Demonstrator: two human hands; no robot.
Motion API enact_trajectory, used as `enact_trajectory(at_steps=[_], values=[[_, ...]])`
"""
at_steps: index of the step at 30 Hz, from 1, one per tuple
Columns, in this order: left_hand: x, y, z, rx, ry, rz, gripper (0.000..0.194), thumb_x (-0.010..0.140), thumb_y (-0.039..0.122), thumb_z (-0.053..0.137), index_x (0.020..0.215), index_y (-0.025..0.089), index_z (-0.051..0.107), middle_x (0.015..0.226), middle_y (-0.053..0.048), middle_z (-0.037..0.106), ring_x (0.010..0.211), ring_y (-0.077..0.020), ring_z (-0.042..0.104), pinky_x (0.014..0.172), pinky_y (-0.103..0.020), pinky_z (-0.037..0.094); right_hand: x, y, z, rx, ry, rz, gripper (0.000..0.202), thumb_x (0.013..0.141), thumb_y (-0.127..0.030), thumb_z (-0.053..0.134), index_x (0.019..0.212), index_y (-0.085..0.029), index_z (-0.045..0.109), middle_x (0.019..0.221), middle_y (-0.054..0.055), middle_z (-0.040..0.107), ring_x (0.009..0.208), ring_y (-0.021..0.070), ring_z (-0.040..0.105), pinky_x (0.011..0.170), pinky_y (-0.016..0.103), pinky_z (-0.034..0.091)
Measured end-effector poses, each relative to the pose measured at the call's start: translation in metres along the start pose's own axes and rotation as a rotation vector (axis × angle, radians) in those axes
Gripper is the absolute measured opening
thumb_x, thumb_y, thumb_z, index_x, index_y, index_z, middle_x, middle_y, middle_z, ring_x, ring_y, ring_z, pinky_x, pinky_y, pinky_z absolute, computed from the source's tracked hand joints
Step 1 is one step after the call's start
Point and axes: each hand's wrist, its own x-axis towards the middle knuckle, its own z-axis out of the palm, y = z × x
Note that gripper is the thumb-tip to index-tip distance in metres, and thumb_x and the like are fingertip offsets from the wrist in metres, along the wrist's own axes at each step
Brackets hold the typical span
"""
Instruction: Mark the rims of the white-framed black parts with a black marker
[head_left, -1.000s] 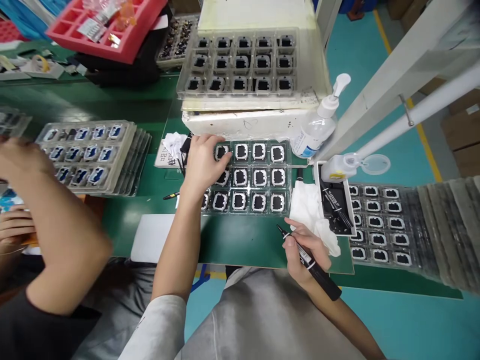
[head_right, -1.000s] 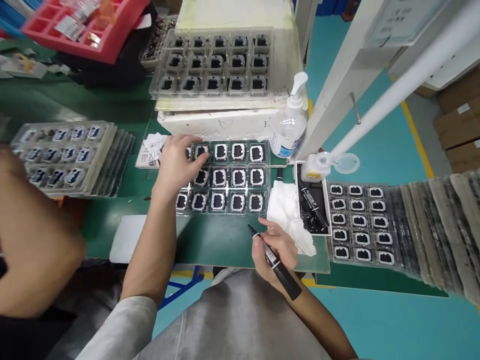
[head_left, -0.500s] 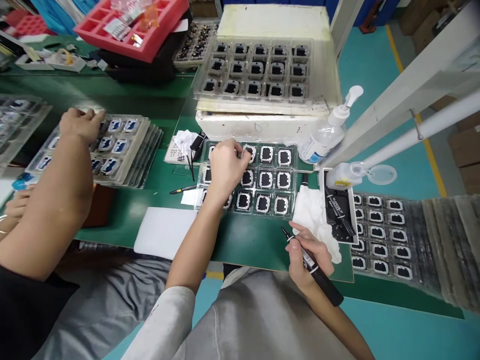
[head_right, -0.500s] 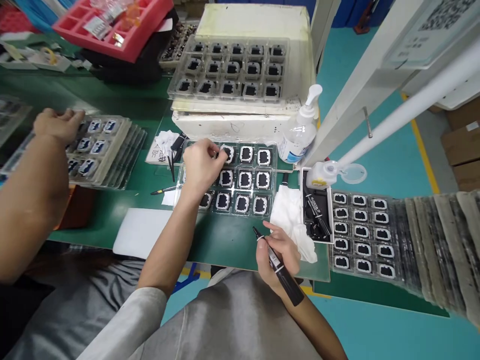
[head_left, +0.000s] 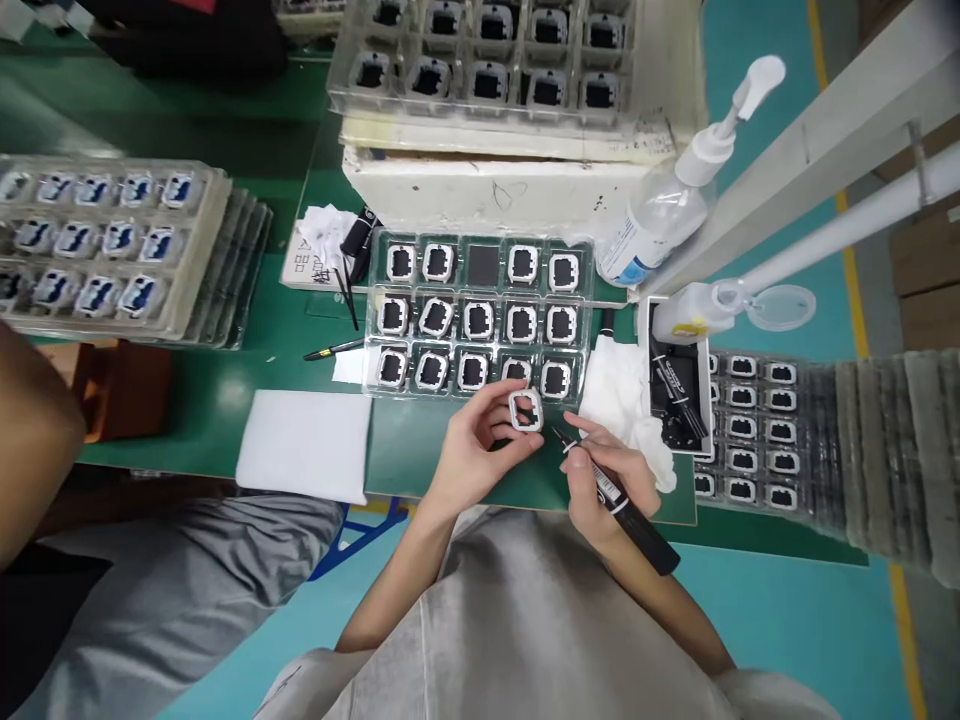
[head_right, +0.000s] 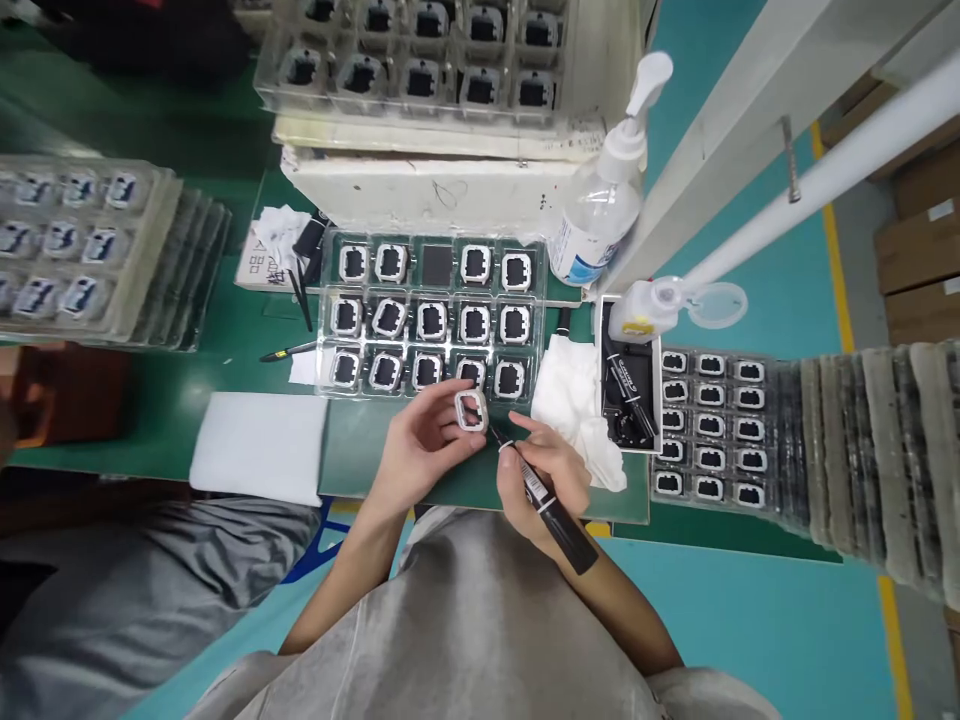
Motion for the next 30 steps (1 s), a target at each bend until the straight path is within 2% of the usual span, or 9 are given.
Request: enact_trajectory(at_steps=[2,5,8,11,15,23,30], values=[[-0.005,-0.008,0.005,0.056,0.017,0.023,0.058,0.084,0.022,0.096,0.136,0.021,0.072,0.116,-0.007,0.078,0.094,-0.0153,0.077,0.087,-0.025,0.069,0.002,-0.002,0.001,-0.012,-0.021,0.024,0.011,0.112,-0.011,0.070,0.111,-0.020,0.064,0.082,-0.001,0.066,0.067,0.0202,0.067,0.098,0.060,0.072],[-0.008,-0.019,0.007,0.258,0.058,0.154,0.047,0.089,0.020,0.090,0.133,0.023,0.075,0.112,-0.005,0.079,0.088,-0.0143,0.077,0.085,-0.025,0.068,0.006,-0.006,0.002,-0.060,-0.064,0.037,0.015,0.108,-0.006,0.071,0.109,-0.020,0.064,0.089,0.001,0.070,0.087,0.0256,0.078,0.097,0.050,0.074],[-0.009,-0.026,0.007,0.436,0.066,0.252,0.042,0.092,0.018,0.083,0.132,0.026,0.076,0.109,-0.003,0.080,0.084,-0.0153,0.076,0.081,-0.028,0.069,0.008,-0.008,0.002,-0.123,-0.114,0.046,0.016,0.108,-0.005,0.071,0.109,-0.020,0.066,0.102,0.004,0.075,0.103,0.0283,0.080,0.095,0.044,0.074],[-0.009,-0.028,0.006,0.522,0.067,0.275,0.038,0.093,0.019,0.081,0.130,0.026,0.076,0.108,-0.003,0.080,0.083,-0.0172,0.076,0.077,-0.030,0.068,0.008,-0.006,0.001,-0.170,-0.139,0.069,0.016,0.110,-0.005,0.071,0.107,-0.020,0.067,0.109,0.005,0.077,0.104,0.0264,0.080,0.095,0.040,0.073],[-0.010,-0.027,0.007,0.582,0.062,0.300,0.034,0.097,0.018,0.078,0.130,0.026,0.075,0.105,-0.002,0.080,0.081,-0.0158,0.075,0.077,-0.029,0.066,0.006,-0.004,0.002,-0.200,-0.132,0.066,0.015,0.112,-0.007,0.071,0.107,-0.020,0.069,0.108,0.004,0.077,0.103,0.0252,0.080,0.093,0.037,0.072],[-0.010,-0.027,0.006,0.654,0.043,0.404,0.036,0.099,0.014,0.077,0.133,0.024,0.072,0.111,-0.002,0.080,0.084,-0.0140,0.076,0.078,-0.025,0.064,0.006,-0.005,0.003,-0.205,-0.120,0.061,0.015,0.111,-0.007,0.071,0.106,-0.020,0.069,0.106,0.003,0.077,0.100,0.0247,0.080,0.093,0.037,0.073],[-0.010,-0.025,0.007,0.662,0.042,0.421,0.034,0.100,0.014,0.077,0.132,0.025,0.072,0.110,-0.002,0.080,0.085,-0.0148,0.077,0.079,-0.026,0.065,0.005,-0.004,0.003,-0.215,-0.115,0.072,0.014,0.112,-0.008,0.071,0.106,-0.021,0.069,0.106,0.004,0.077,0.100,0.0256,0.080,0.089,0.039,0.073]])
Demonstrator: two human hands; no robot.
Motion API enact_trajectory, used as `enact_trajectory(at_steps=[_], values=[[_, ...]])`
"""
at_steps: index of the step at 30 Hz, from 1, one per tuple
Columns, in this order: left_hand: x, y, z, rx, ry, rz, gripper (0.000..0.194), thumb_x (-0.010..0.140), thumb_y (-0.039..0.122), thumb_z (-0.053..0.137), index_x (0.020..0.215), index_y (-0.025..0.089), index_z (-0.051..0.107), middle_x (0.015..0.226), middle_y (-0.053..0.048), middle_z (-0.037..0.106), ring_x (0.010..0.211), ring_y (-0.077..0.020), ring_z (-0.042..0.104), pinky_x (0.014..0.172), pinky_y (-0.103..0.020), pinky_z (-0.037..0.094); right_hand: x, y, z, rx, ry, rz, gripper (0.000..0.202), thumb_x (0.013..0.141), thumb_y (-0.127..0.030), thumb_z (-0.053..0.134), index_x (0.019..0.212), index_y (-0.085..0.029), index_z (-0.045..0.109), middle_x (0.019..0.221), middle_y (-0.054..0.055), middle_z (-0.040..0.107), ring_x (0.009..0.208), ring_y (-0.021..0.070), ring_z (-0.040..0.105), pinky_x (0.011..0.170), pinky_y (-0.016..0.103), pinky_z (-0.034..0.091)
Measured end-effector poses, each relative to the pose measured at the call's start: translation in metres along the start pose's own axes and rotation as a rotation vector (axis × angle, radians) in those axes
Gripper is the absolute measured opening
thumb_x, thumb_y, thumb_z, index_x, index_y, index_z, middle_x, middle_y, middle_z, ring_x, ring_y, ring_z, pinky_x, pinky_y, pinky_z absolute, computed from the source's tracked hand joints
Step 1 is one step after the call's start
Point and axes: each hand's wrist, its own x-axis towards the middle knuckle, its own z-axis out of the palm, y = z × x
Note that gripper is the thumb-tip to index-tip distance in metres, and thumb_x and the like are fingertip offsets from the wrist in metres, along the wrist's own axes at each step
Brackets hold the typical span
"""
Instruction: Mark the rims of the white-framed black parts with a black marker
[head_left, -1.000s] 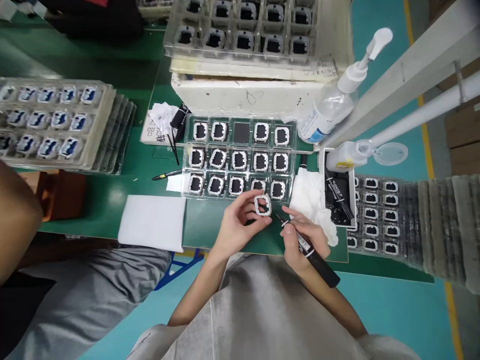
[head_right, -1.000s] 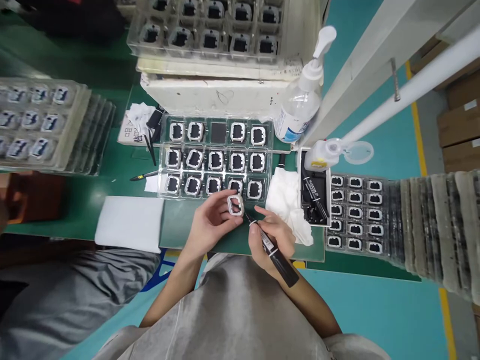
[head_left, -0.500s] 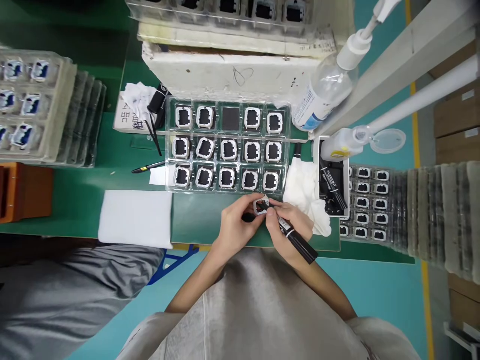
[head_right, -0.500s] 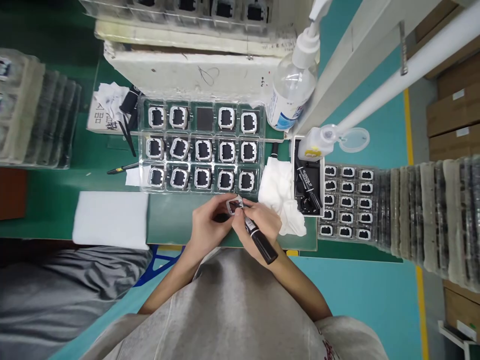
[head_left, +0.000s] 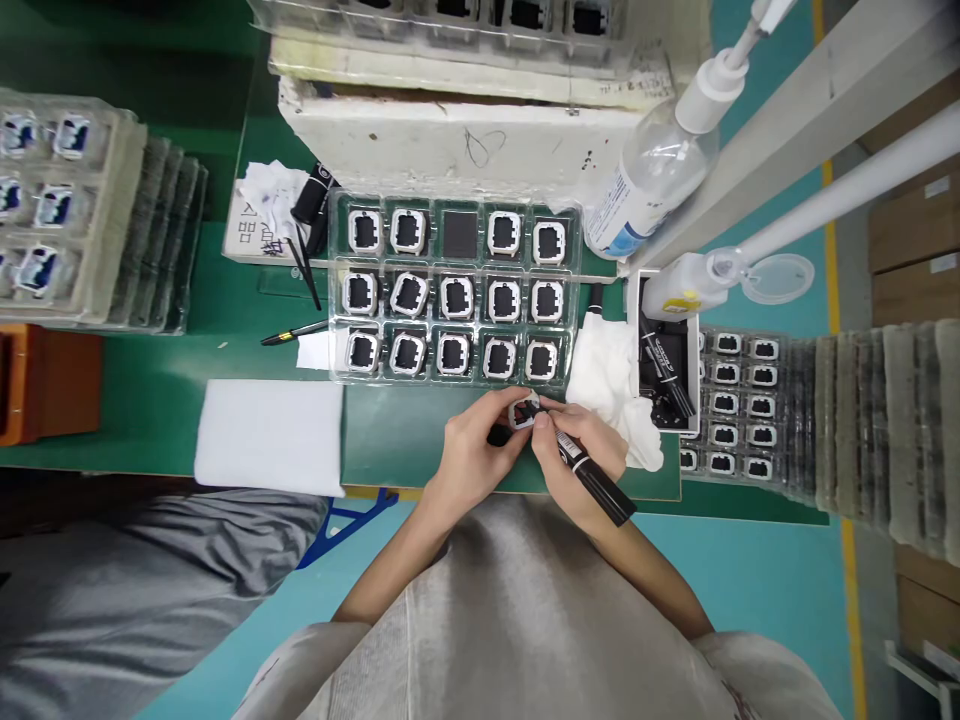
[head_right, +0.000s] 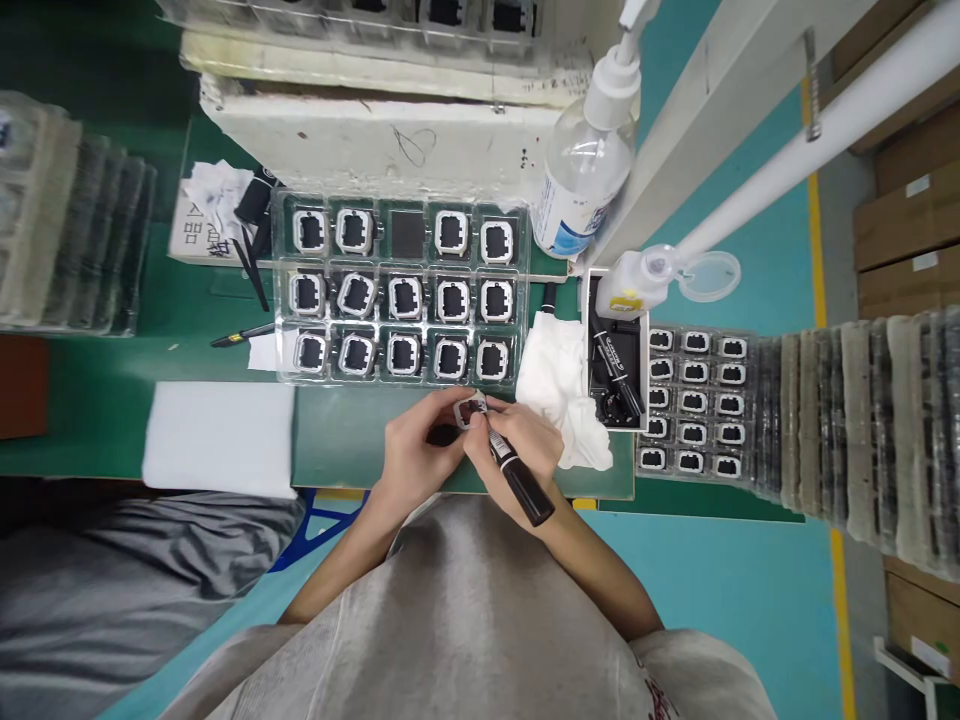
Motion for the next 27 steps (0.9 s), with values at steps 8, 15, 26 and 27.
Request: enact_trajectory(at_steps=[8,15,26,27], values=[[-0.0031,-0.0016,0.0007,0.083,-0.005,0.036,0.032,0.104,0.019,0.073,0.135,0.025,0.071,0.106,-0.003,0.079,0.082,-0.0150,0.075,0.079,-0.027,0.064,-0.0006,0.0007,0.0008,-0.031,0.009,-0.018,0.012,0.113,-0.010,0.071,0.108,-0.021,0.071,0.104,0.004,0.076,0.098,0.0263,0.080,0.091,0.040,0.074],[-0.0042,-0.0050,0.0012,0.132,0.022,0.141,0.030,0.108,0.017,0.070,0.137,0.023,0.068,0.111,-0.003,0.081,0.091,-0.0145,0.079,0.086,-0.025,0.065,0.0005,0.0017,0.0013,-0.048,-0.011,-0.121,0.015,0.112,-0.005,0.070,0.109,-0.020,0.067,0.098,0.004,0.075,0.100,0.0269,0.080,0.093,0.039,0.074],[-0.0063,-0.0049,0.0008,0.105,0.068,0.013,0.028,0.104,0.023,0.073,0.132,0.024,0.076,0.106,-0.002,0.084,0.083,-0.0173,0.082,0.076,-0.027,0.067,0.0058,0.0052,0.0047,-0.061,-0.075,-0.243,0.018,0.110,-0.003,0.070,0.112,-0.020,0.065,0.093,0.001,0.071,0.078,0.0208,0.076,0.098,0.042,0.076],[-0.0066,-0.0055,0.0009,0.130,0.077,0.047,0.027,0.105,0.023,0.072,0.133,0.024,0.075,0.104,-0.002,0.084,0.082,-0.0167,0.081,0.075,-0.027,0.067,0.0060,0.0051,0.0050,-0.060,-0.074,-0.252,0.019,0.110,-0.002,0.069,0.112,-0.020,0.065,0.092,0.001,0.070,0.079,0.0208,0.076,0.098,0.042,0.075]])
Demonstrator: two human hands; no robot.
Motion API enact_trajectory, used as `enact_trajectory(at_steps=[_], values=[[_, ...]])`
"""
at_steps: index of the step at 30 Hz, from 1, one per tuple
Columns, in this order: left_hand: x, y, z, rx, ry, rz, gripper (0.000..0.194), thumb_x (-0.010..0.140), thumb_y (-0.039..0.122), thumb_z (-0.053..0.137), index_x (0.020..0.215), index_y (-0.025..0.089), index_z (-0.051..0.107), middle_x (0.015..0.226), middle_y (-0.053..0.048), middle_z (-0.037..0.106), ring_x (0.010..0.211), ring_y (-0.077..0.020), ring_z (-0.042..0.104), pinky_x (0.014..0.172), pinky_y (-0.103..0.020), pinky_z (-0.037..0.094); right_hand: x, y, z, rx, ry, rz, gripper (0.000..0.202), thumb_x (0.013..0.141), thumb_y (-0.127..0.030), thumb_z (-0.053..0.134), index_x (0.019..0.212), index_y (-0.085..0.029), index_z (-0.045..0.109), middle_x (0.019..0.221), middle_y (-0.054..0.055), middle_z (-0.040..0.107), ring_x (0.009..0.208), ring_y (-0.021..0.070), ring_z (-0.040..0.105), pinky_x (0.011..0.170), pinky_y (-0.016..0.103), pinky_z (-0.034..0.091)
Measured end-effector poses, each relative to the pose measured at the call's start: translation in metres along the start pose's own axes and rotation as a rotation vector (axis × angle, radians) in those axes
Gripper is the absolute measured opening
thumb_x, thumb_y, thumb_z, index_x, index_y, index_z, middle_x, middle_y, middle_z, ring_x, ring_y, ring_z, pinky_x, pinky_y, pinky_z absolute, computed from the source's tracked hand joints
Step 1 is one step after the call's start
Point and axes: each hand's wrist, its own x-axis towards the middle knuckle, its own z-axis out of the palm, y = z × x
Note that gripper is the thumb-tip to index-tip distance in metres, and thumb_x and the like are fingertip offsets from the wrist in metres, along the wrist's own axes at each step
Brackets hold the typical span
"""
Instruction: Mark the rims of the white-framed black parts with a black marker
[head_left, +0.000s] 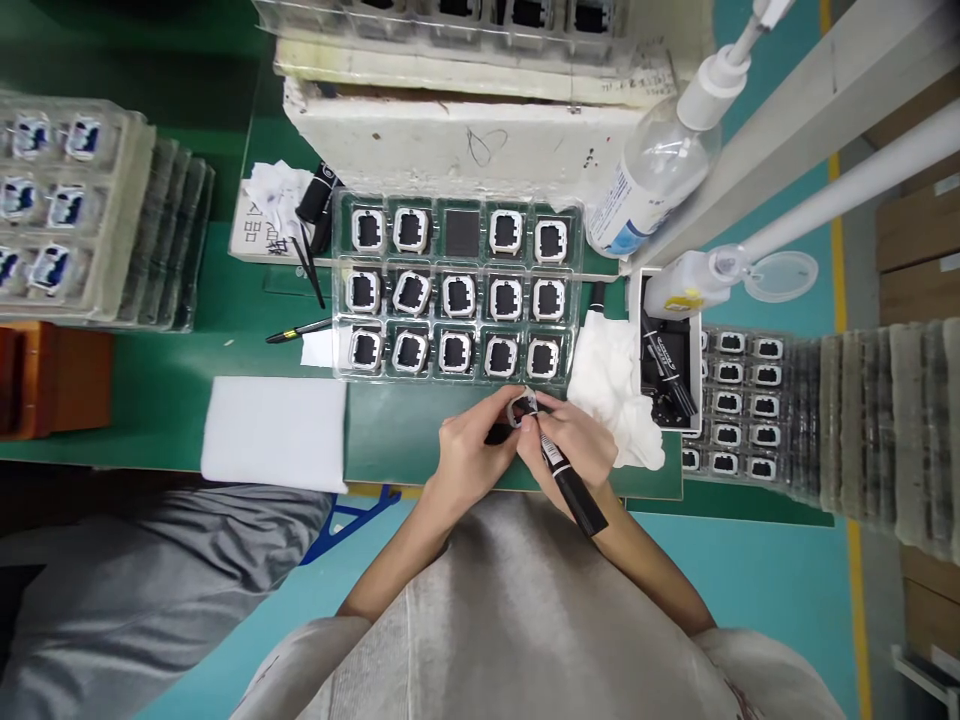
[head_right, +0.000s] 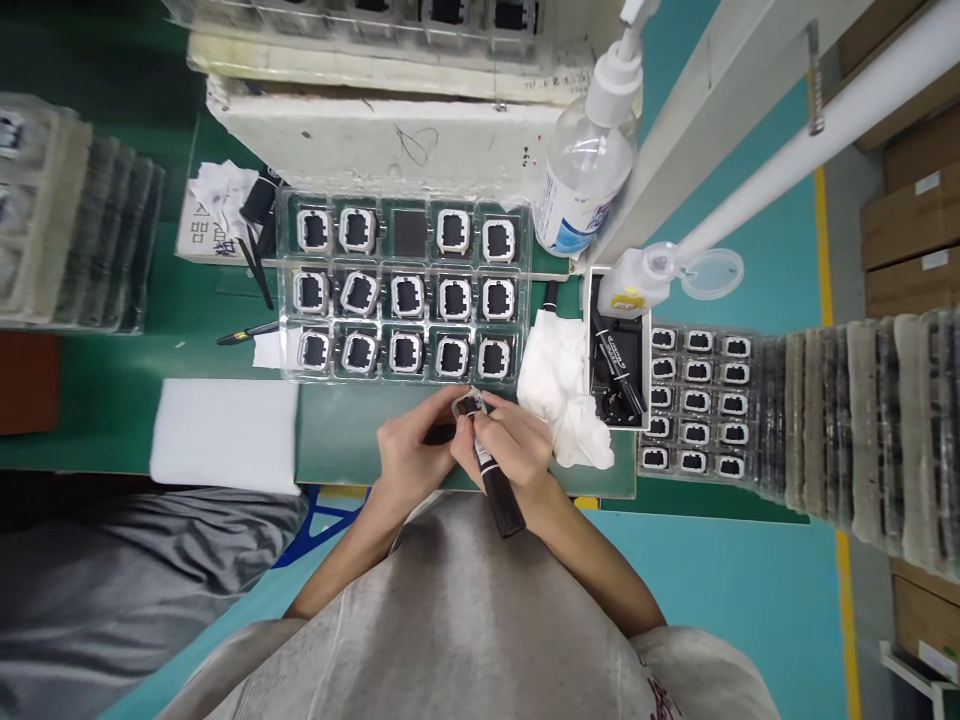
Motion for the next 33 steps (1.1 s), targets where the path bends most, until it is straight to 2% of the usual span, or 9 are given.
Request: enact_trajectory(at_steps=[4,8,10,14,16,19,22,29,33], values=[[0.0006,0.0021,-0.0006,0.035,0.035,0.099,0.028,0.106,0.020,0.076,0.134,0.022,0.074,0.107,-0.002,0.084,0.082,-0.0151,0.081,0.081,-0.026,0.067,-0.0017,-0.0044,-0.0039,0.067,0.035,0.185,0.013,0.114,-0.008,0.070,0.109,-0.021,0.067,0.105,0.004,0.075,0.103,0.0253,0.080,0.095,0.039,0.073],[0.0028,0.0066,-0.0023,-0.055,0.023,0.020,0.029,0.102,0.023,0.081,0.131,0.023,0.077,0.104,0.000,0.084,0.082,-0.0155,0.081,0.082,-0.025,0.068,-0.0044,-0.0066,-0.0074,0.188,0.054,0.353,0.011,0.116,-0.016,0.071,0.107,-0.022,0.068,0.104,0.003,0.077,0.105,0.0262,0.080,0.090,0.037,0.071],[0.0032,0.0066,-0.0026,-0.092,0.021,-0.013,0.029,0.101,0.024,0.082,0.130,0.023,0.078,0.105,-0.001,0.084,0.082,-0.0159,0.081,0.084,-0.026,0.069,-0.0042,-0.0056,-0.0065,0.185,0.047,0.338,0.012,0.115,-0.014,0.071,0.107,-0.022,0.068,0.106,0.002,0.077,0.106,0.0262,0.079,0.092,0.038,0.072],[0.0026,0.0032,-0.0020,-0.071,0.019,0.011,0.028,0.102,0.020,0.077,0.131,0.020,0.078,0.101,-0.001,0.083,0.079,-0.0145,0.079,0.081,-0.025,0.068,-0.0019,-0.0030,-0.0019,0.070,0.033,0.097,0.016,0.112,-0.005,0.070,0.113,-0.021,0.067,0.101,0.002,0.075,0.104,0.0258,0.080,0.098,0.038,0.073],[0.0025,0.0020,-0.0018,-0.036,0.031,0.064,0.027,0.104,0.018,0.076,0.131,0.019,0.077,0.103,-0.002,0.083,0.079,-0.0136,0.078,0.081,-0.023,0.066,-0.0014,-0.0032,-0.0008,0.048,0.046,0.036,0.018,0.112,-0.005,0.069,0.115,-0.022,0.067,0.095,0.001,0.073,0.098,0.0251,0.080,0.098,0.039,0.074],[0.0031,0.0019,-0.0017,0.010,0.038,0.139,0.028,0.104,0.015,0.077,0.131,0.017,0.075,0.108,-0.004,0.084,0.085,-0.0138,0.080,0.085,-0.022,0.065,-0.0018,-0.0056,-0.0020,0.085,0.068,0.161,0.015,0.113,-0.007,0.070,0.112,-0.022,0.068,0.105,0.003,0.075,0.103,0.0252,0.080,0.098,0.040,0.074],[0.0042,0.0021,-0.0019,0.005,0.032,0.132,0.029,0.101,0.015,0.081,0.130,0.015,0.076,0.102,-0.003,0.083,0.082,-0.0129,0.079,0.082,-0.020,0.064,-0.0026,-0.0075,-0.0042,0.147,0.082,0.281,0.013,0.113,-0.009,0.071,0.107,-0.021,0.068,0.111,0.004,0.076,0.107,0.0254,0.079,0.096,0.038,0.072],[0.0055,-0.0011,-0.0011,-0.271,-0.010,-0.080,0.038,0.094,0.012,0.086,0.131,0.017,0.080,0.111,-0.001,0.083,0.088,-0.0129,0.081,0.090,-0.019,0.067,-0.0007,-0.0068,-0.0062,0.163,0.066,0.175,0.018,0.110,-0.004,0.069,0.107,-0.021,0.066,0.096,0.002,0.073,0.099,0.0258,0.080,0.097,0.045,0.074],[0.0063,-0.0014,-0.0016,-0.339,-0.027,-0.141,0.043,0.091,0.017,0.090,0.133,0.018,0.080,0.108,-0.001,0.084,0.088,-0.0139,0.082,0.089,-0.018,0.068,-0.0004,-0.0077,-0.0063,0.184,0.085,0.202,0.019,0.110,-0.004,0.069,0.106,-0.022,0.065,0.094,0.001,0.072,0.099,0.0259,0.080,0.092,0.043,0.075]])
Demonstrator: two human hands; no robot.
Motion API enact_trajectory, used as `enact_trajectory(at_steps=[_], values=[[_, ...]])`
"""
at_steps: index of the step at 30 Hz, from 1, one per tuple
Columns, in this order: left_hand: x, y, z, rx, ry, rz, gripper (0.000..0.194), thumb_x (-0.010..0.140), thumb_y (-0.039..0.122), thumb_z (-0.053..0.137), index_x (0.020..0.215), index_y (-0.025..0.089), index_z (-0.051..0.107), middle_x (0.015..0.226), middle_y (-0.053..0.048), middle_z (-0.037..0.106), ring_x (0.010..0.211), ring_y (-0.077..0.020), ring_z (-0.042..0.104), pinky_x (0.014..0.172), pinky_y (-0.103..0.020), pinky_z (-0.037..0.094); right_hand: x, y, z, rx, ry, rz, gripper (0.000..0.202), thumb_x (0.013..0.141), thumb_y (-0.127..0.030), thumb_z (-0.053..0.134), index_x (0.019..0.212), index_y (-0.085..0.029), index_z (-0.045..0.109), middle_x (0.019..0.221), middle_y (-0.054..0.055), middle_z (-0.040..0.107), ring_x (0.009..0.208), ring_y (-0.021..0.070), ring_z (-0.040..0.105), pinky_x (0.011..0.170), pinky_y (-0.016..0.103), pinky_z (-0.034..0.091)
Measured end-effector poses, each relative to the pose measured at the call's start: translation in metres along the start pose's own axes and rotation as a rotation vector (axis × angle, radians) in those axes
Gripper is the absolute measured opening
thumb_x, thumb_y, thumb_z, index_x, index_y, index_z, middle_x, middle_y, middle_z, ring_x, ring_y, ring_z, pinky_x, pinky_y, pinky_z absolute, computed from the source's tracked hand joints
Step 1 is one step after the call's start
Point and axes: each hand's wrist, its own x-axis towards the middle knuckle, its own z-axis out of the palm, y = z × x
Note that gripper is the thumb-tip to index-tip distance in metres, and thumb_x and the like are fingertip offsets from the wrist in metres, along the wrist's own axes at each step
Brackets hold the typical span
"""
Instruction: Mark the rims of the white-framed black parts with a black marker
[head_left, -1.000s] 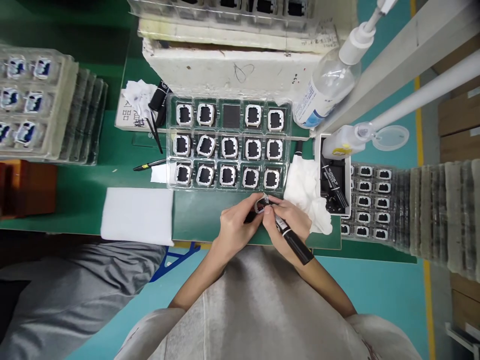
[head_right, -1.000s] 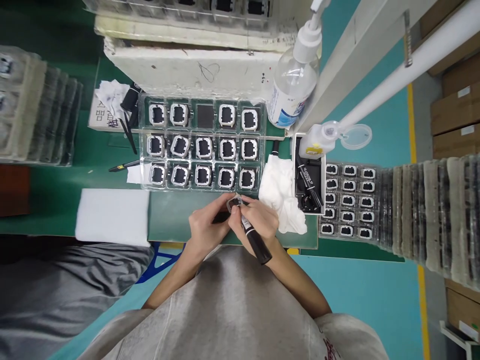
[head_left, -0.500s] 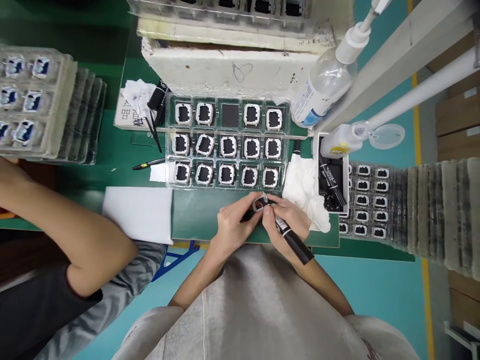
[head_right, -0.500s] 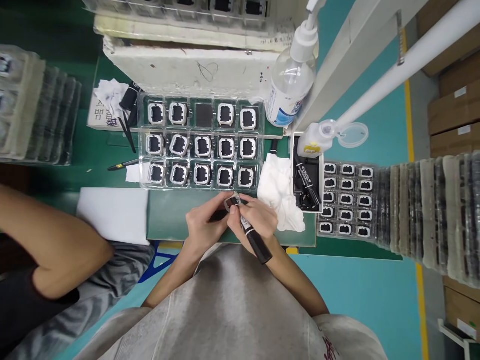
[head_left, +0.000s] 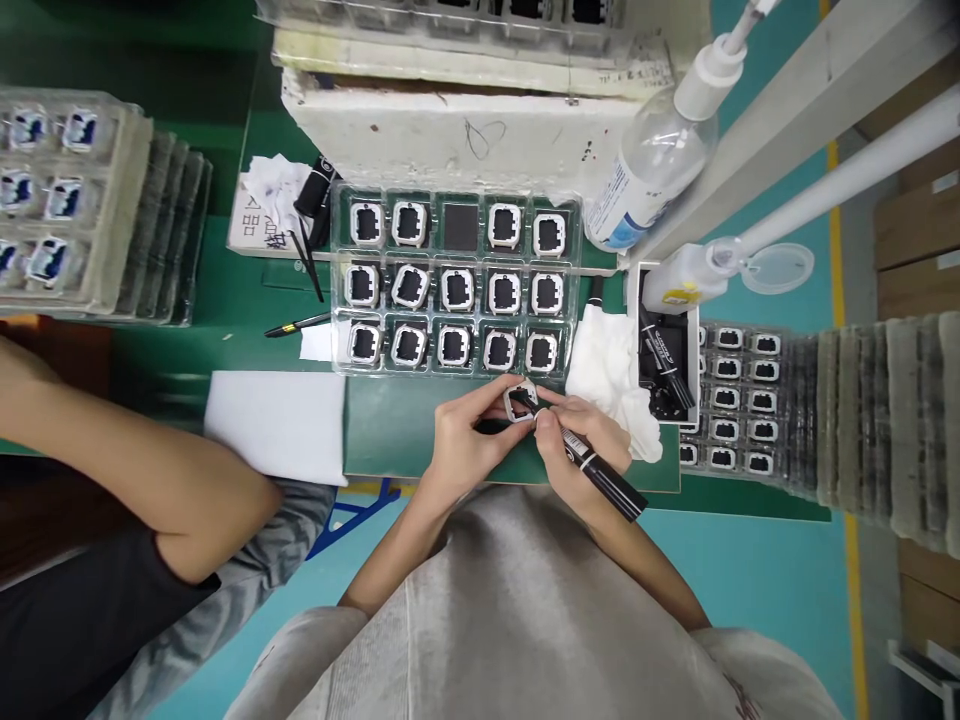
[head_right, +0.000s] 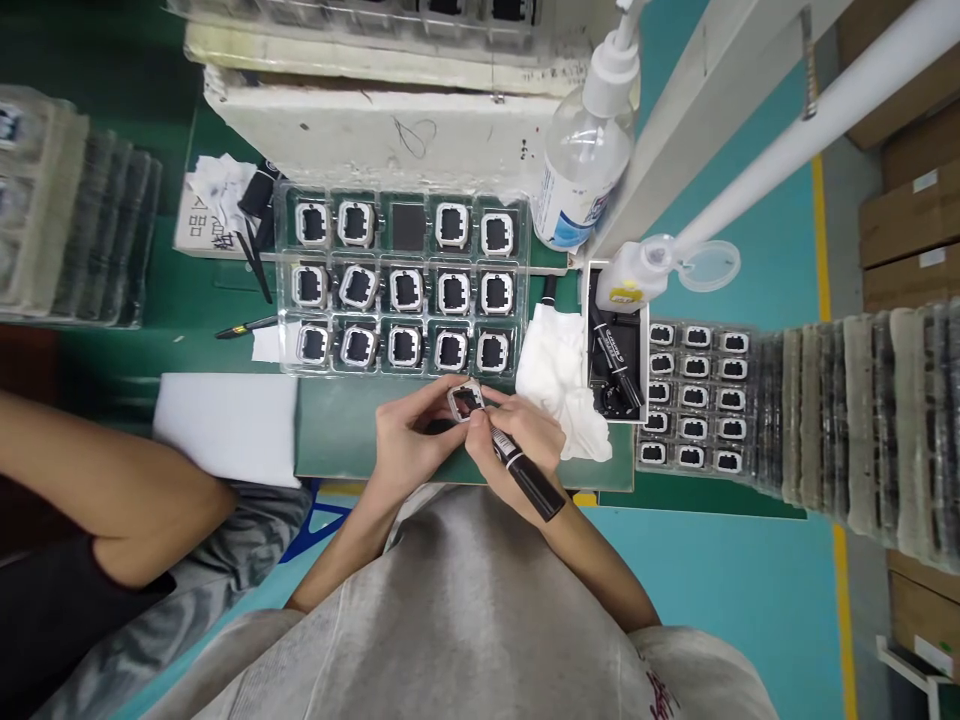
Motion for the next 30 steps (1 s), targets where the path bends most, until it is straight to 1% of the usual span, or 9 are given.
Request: enact_trajectory(at_steps=[3,5,7,12,25,30], values=[[0.0004,0.0010,0.0000,-0.001,-0.003,0.010,0.042,0.092,0.020,0.091,0.133,0.017,0.080,0.110,-0.002,0.084,0.089,-0.0143,0.083,0.089,-0.019,0.068,-0.0010,0.0000,0.0003,-0.032,-0.003,0.017,0.017,0.111,-0.005,0.070,0.106,-0.021,0.066,0.102,0.003,0.075,0.102,0.0262,0.080,0.093,0.041,0.074],[0.0005,0.0016,0.0006,0.034,0.001,0.037,0.040,0.093,0.018,0.089,0.132,0.016,0.080,0.110,-0.002,0.084,0.088,-0.0139,0.082,0.089,-0.019,0.068,-0.0018,0.0005,0.0003,-0.064,-0.002,0.031,0.016,0.111,-0.005,0.071,0.107,-0.020,0.067,0.110,0.004,0.077,0.104,0.0258,0.080,0.095,0.040,0.073],[0.0002,0.0021,0.0013,0.071,0.010,0.069,0.039,0.094,0.016,0.087,0.132,0.017,0.080,0.109,-0.002,0.084,0.086,-0.0137,0.081,0.088,-0.020,0.069,-0.0025,0.0011,0.0004,-0.091,0.004,0.029,0.015,0.111,-0.006,0.072,0.107,-0.020,0.069,0.112,0.005,0.077,0.104,0.0253,0.080,0.095,0.039,0.073],[-0.0008,0.0018,0.0018,0.136,0.015,0.117,0.037,0.095,0.012,0.085,0.132,0.016,0.080,0.110,-0.003,0.084,0.087,-0.0145,0.081,0.089,-0.021,0.069,-0.0025,0.0020,0.0006,-0.111,-0.003,0.016,0.014,0.112,-0.007,0.072,0.108,-0.020,0.069,0.111,0.005,0.077,0.105,0.0253,0.080,0.095,0.039,0.073],[-0.0010,0.0034,0.0011,0.228,0.008,0.136,0.030,0.100,0.018,0.082,0.130,0.017,0.079,0.106,-0.002,0.084,0.086,-0.0154,0.081,0.085,-0.024,0.067,-0.0033,0.0029,0.0020,-0.095,0.021,0.027,0.014,0.111,-0.007,0.073,0.108,-0.021,0.070,0.108,0.003,0.077,0.103,0.0251,0.080,0.095,0.039,0.073],[-0.0011,0.0026,-0.0002,0.274,-0.004,0.188,0.028,0.101,0.018,0.081,0.130,0.016,0.079,0.104,-0.003,0.083,0.085,-0.0156,0.081,0.081,-0.023,0.065,-0.0021,0.0015,0.0020,-0.068,0.016,0.063,0.014,0.111,-0.008,0.072,0.106,-0.021,0.069,0.106,0.003,0.077,0.104,0.0242,0.080,0.095,0.037,0.072]])
